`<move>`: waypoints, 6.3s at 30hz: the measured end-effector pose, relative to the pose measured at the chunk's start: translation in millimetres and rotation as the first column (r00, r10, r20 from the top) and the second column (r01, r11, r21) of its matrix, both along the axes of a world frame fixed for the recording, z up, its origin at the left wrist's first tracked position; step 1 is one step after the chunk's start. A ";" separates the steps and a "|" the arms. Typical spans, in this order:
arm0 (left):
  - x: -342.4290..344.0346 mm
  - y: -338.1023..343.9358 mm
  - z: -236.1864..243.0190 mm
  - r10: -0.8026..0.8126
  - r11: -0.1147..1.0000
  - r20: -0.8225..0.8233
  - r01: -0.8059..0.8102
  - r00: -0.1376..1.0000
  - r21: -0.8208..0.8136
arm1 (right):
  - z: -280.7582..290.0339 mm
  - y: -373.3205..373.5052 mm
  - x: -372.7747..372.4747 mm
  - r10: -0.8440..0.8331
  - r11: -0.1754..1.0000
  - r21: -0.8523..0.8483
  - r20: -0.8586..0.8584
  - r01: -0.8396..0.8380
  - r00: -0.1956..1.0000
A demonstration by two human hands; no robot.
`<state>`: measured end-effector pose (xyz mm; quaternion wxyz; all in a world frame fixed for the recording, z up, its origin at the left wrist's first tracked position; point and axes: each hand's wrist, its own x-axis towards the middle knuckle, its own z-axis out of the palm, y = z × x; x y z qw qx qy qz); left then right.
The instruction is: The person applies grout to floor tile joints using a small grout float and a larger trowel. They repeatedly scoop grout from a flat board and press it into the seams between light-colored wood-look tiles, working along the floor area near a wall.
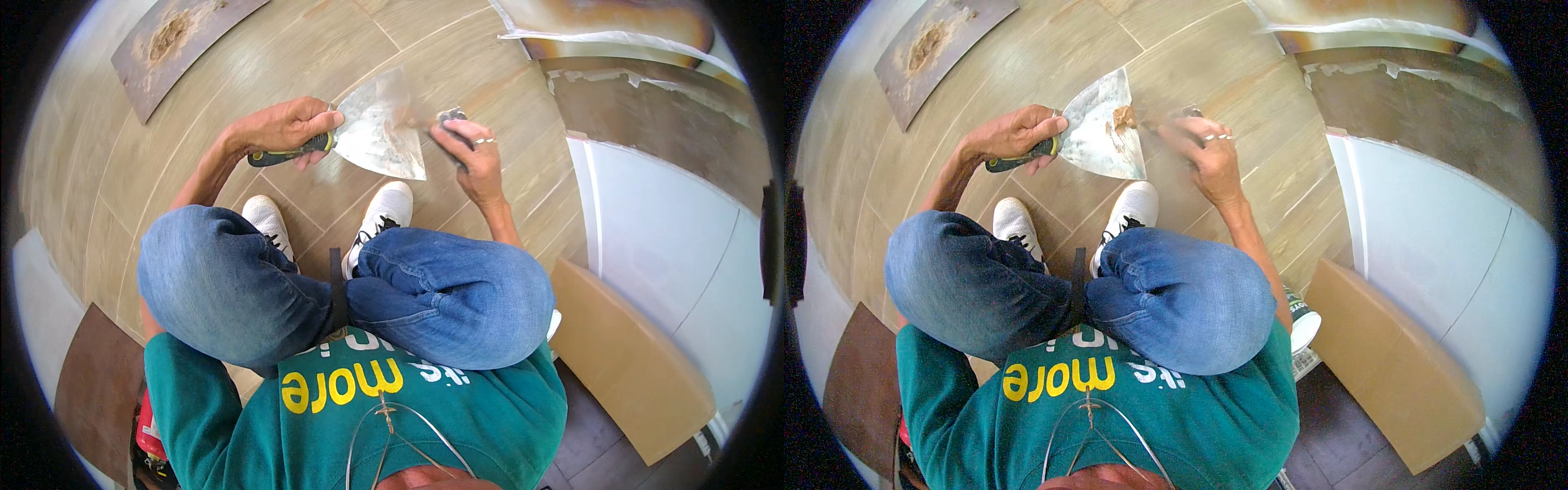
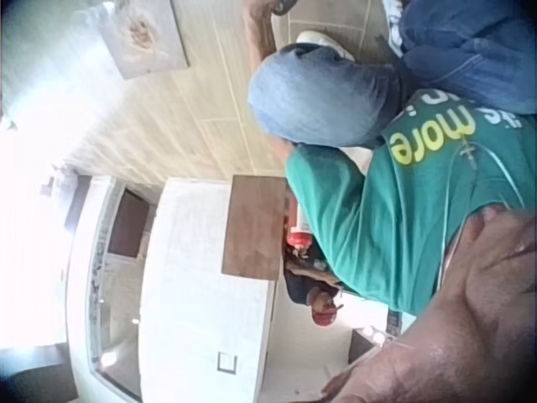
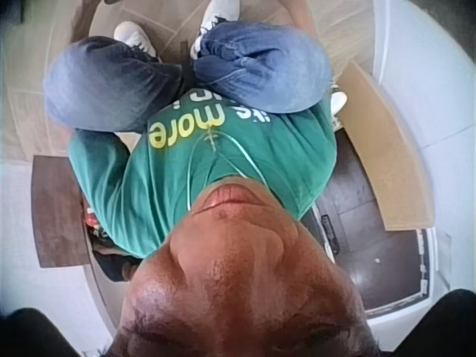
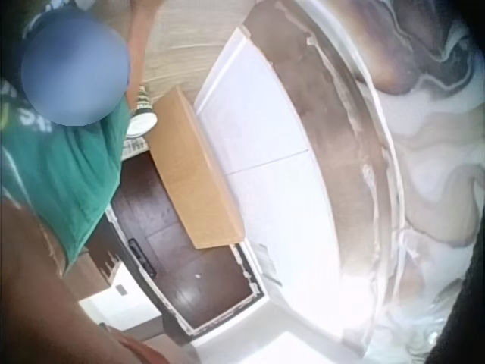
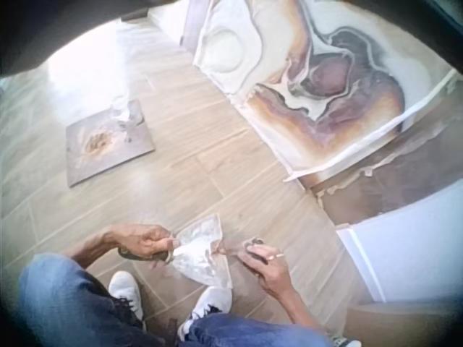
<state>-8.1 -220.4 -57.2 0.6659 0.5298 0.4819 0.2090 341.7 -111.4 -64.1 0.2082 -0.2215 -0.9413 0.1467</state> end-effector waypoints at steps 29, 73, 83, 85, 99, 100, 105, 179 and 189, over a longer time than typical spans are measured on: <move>-2.2 -0.1 -14.3 0.040 0.999 -0.224 -0.031 0.974 0.042 | -139.8 24.6 79.4 -0.241 0.970 0.086 0.403 0.225 0.883; -3.7 5.0 -2.7 -0.007 0.998 -0.186 0.018 0.982 0.062 | -148.9 -6.8 93.9 -0.187 0.978 0.166 0.396 0.130 0.899; -2.6 -1.0 -4.4 0.006 0.997 -0.186 0.009 0.982 0.079 | -131.6 12.5 76.9 -0.059 0.997 0.073 0.418 0.032 0.907; -2.5 -0.1 -4.2 0.003 0.999 -0.215 0.007 0.977 0.049 | -138.5 5.3 83.1 -0.029 0.998 0.064 0.422 0.002 0.906; -1.5 -0.4 -0.6 0.021 0.997 -0.214 -0.005 0.977 0.078 | -145.0 -3.8 58.6 -0.399 0.905 0.090 0.523 0.416 0.753; 0.2 2.5 -0.7 0.034 0.996 -0.212 -0.016 0.977 0.089 | -143.7 -16.2 59.6 -0.386 0.914 0.101 0.524 0.394 0.760; -3.5 -4.2 -1.3 0.052 0.994 -0.201 -0.031 0.978 0.109 | -130.2 -48.4 61.3 -0.143 0.983 -0.019 0.549 0.184 0.823; -14.7 7.4 13.5 0.076 0.997 -0.054 -0.076 0.996 0.008 | -16.1 -33.2 22.3 -0.377 0.863 -0.431 -0.204 0.263 0.903; -3.4 5.7 26.5 0.072 0.996 -0.144 -0.079 0.987 -0.047 | 7.1 -20.3 -0.4 -0.181 0.956 -0.259 -0.138 0.141 0.974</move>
